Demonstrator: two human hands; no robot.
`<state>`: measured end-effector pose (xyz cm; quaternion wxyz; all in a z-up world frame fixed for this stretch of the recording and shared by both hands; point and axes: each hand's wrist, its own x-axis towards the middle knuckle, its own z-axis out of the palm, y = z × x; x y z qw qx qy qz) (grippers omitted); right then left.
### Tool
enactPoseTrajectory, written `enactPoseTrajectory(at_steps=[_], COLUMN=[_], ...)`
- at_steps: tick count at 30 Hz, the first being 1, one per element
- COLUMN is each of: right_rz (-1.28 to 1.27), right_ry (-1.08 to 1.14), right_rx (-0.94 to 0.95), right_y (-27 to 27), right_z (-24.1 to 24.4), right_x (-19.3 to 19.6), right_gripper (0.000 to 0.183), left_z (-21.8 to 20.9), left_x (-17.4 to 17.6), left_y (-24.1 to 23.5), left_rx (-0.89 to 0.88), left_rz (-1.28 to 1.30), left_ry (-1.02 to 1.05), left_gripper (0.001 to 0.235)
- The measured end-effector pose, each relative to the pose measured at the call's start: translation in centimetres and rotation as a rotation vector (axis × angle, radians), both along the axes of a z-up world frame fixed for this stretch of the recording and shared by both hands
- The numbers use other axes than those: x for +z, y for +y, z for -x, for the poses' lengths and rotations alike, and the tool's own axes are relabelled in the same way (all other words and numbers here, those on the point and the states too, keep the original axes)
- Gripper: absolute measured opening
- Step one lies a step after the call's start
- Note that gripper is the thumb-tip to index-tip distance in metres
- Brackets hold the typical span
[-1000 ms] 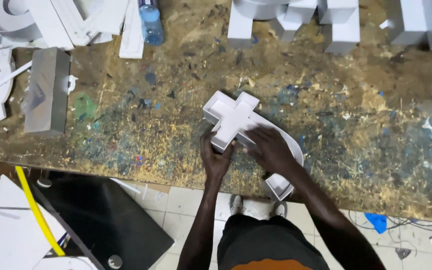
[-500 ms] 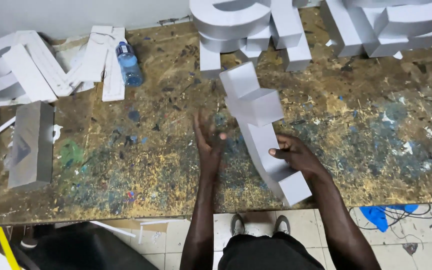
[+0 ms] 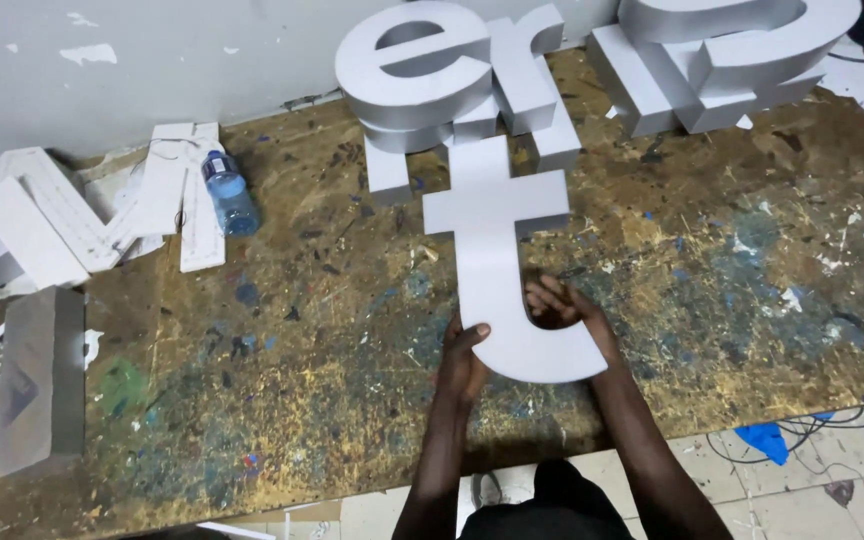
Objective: Peeling protective film from white foam sign letters and rectangular components on a workbench.
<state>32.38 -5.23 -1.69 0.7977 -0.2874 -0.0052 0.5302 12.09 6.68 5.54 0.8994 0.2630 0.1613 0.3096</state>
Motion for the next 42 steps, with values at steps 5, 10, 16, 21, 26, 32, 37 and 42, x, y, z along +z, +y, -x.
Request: enactPoseTrajectory(at_steps=[5,10,16,21,26,32,37,42], right_rz=[0.098,0.088,0.062,0.062,0.067,0.209,0.200,0.091], right_ry=[-0.068,-0.089,-0.048,-0.138,-0.060,-0.083,-0.007,-0.088], right_rx=[-0.077,-0.226,-0.410,-0.418,-0.373,-0.493,-0.460,-0.260], right_y=[-1.8,2.2,10.8,21.0,24.4,24.7,25.5,23.2], right_z=[-1.1,-5.3,-14.3,-24.7,-27.3,-24.5,-20.2,-20.0], right_x=[5.8,11.5,15.8,9.3,7.2,7.7,13.7,13.9], right_gripper=[0.088,0.087,0.058,0.042,0.057,0.091,0.137,0.111], left_z=[-8.5,-18.5,-30.8,-40.8,-39.5,-39.5,-37.3,-36.5], left_x=[-4.5,-1.2,5.0,0.0,2.3,-3.4,-0.4,-1.9], left_y=[4.2,7.9,14.9,22.0,20.2,21.7,21.1,21.1], left_rx=[0.096,0.123,0.113,0.156,0.447,0.461,0.491,0.504], left_rz=[-0.087,-0.214,-0.170,-0.016,-0.371,-0.474,-0.477,-0.398], left_ry=[0.030,0.040,0.033,-0.119,0.524,0.729,0.654,0.541], left_gripper=[0.070,0.063,0.066,0.043,0.089,0.073,0.066,0.079])
